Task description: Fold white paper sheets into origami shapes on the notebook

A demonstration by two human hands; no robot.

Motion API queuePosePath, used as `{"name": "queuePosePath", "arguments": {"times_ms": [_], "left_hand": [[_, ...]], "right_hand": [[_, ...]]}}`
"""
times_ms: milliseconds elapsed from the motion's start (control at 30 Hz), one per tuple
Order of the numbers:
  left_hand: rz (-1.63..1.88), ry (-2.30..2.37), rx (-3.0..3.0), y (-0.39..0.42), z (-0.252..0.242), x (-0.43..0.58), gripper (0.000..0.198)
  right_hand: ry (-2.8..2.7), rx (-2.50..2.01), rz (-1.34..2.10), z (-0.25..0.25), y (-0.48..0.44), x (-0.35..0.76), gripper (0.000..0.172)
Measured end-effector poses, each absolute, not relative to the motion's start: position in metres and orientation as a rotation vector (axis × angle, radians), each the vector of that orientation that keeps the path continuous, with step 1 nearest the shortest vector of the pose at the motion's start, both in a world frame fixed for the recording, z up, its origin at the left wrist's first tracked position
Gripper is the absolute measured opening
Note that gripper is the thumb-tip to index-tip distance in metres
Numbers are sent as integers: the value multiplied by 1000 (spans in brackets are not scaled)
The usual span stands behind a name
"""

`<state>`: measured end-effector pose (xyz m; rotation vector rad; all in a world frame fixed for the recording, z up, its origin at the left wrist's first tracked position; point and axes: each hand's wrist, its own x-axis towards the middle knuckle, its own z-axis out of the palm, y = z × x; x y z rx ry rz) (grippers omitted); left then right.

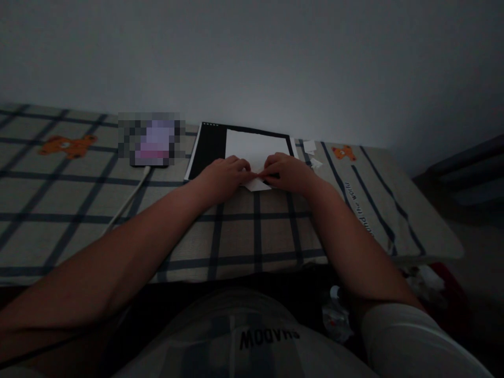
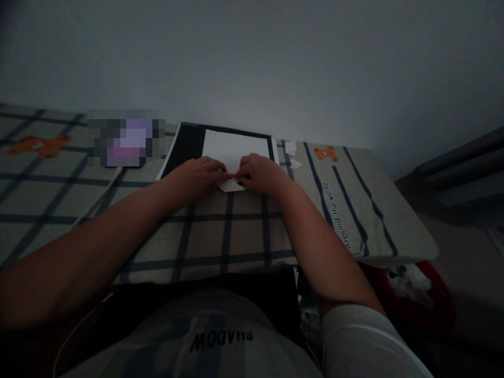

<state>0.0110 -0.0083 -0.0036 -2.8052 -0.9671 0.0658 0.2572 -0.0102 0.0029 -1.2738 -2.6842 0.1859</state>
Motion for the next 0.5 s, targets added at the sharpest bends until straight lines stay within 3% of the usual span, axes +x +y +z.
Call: {"name": "queuePosePath", "arguments": {"times_ms": [267, 500], "left_hand": [[125, -1067, -2790, -12, 1, 14, 49], [145, -1066, -2794, -12, 3, 14, 51]], "right_hand": [[-2731, -1452, -19, 14, -20, 248, 35], [-2681, -1579, -27, 16, -23, 251, 34]]}}
